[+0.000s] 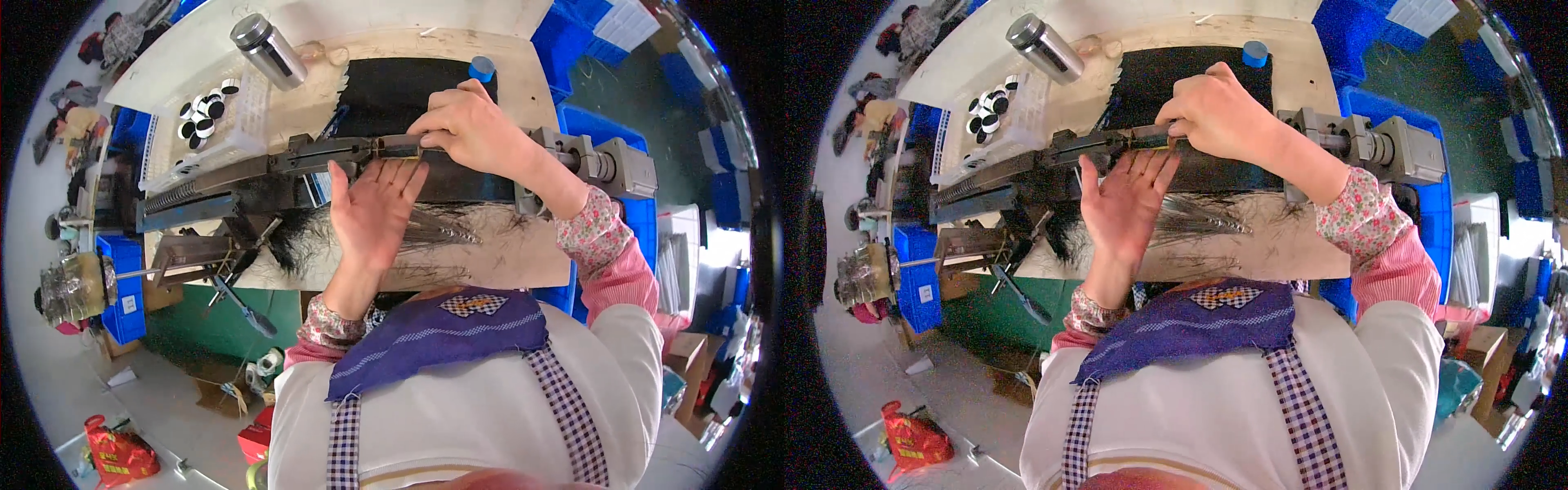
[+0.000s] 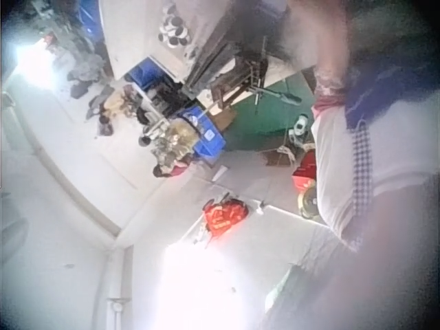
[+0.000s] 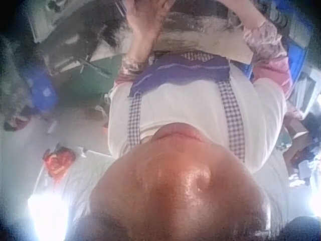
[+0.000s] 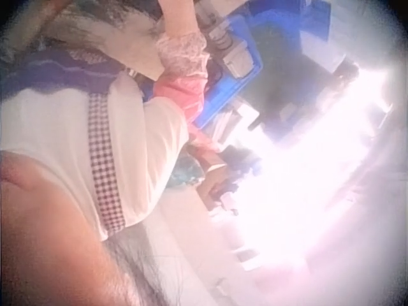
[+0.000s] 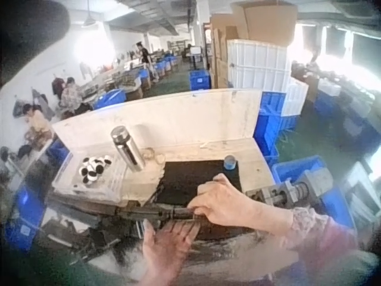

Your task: The person is assembling individual strands into a brush head using a mechanical jig.

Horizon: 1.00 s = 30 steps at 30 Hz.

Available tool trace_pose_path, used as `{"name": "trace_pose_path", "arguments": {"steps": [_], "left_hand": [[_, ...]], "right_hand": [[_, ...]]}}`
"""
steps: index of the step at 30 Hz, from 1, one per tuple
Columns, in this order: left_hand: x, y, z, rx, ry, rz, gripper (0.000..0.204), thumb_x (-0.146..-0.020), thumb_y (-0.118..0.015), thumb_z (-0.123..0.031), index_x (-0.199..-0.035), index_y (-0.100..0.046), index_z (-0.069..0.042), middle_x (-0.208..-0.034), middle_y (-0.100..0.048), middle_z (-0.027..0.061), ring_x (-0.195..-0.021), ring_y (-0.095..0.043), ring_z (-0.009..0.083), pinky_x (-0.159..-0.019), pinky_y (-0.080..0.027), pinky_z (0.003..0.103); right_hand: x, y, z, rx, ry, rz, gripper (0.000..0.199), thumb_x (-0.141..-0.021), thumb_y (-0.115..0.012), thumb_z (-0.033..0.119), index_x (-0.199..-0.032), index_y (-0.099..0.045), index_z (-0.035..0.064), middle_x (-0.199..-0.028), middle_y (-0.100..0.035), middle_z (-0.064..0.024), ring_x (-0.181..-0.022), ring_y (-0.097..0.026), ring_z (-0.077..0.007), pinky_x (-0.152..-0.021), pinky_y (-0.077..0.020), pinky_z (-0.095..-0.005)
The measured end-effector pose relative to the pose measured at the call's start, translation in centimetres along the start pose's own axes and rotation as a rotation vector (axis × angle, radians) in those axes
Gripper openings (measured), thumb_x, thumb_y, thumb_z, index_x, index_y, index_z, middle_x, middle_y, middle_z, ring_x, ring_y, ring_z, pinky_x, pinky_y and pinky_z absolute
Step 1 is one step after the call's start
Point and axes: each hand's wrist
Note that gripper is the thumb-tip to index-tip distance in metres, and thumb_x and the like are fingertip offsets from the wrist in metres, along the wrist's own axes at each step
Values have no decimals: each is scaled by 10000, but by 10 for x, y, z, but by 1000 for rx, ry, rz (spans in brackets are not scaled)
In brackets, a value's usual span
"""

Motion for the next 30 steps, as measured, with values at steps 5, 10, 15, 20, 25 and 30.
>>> {"name": "trace_pose_path", "arguments": {"steps": [5, 10, 15, 20, 25, 30], "left_hand": [[0, -2, -1, 19, -3, 15, 756, -920, -393, -598, -1215, -379, 98, -1240, -468, 194, -1237, -422, 314, -1122, -277, 456], [1, 9, -1, 80, 12, 26, 696, -922, -380, -601, -1103, -433, 69, -1189, -482, 175, -1190, -446, 305, -1118, -274, 451], [4, 24, -2, 164, 23, 144, 696, -930, -388, -573, -1131, -418, 93, -1197, -489, 206, -1233, -418, 347, -1115, -262, 457], [4, 7, -6, 73, 49, -79, 667, -933, -387, -577, -1089, -469, 66, -1121, -547, 185, -1153, -484, 309, -1074, -311, 427], [-3, -14, -6, -127, 24, -169, 663, -950, -390, -524, -1169, -450, 99, -1225, -523, 222, -1195, -470, 319, -1079, -306, 435], [-2, -7, -3, -214, 5, -192, 308, -965, -477, -297, -1046, -584, -20, -1073, -628, 138, -1100, -557, 283, -1046, -374, 411]], "right_hand": [[-3, 6, 10, -165, -1, -32, 134, -779, -645, 170, -898, -681, 120, -773, -591, -49, -832, -598, -241, -786, -413, -383], [5, 3, 37, -106, -53, -143, 194, -821, -598, 158, -986, -549, 68, -740, -628, -106, -726, -638, -302, -633, -482, -440], [14, -2, 62, 209, -117, 30, 253, -771, -588, 95, -994, -525, -6, -664, -632, -185, -640, -649, -361, -550, -512, -446], [8, -11, 70, 309, -97, 128, 197, -724, -609, 105, -870, -602, -28, -698, -659, -171, -673, -679, -322, -543, -538, -416], [6, -7, 61, 353, -2, 112, 230, -720, -615, 74, -901, -539, -46, -635, -627, -157, -628, -659, -319, -554, -531, -397], [47, -9, 51, 77, -12, -22, 406, -803, -574, 156, -1129, -497, -74, -724, -637, -197, -630, -639, -369, -529, -509, -466]]}}
Point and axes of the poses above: each hand's wrist, its own x-axis away from the middle knuckle, its own y-axis out of the back of the hand, z = x × y
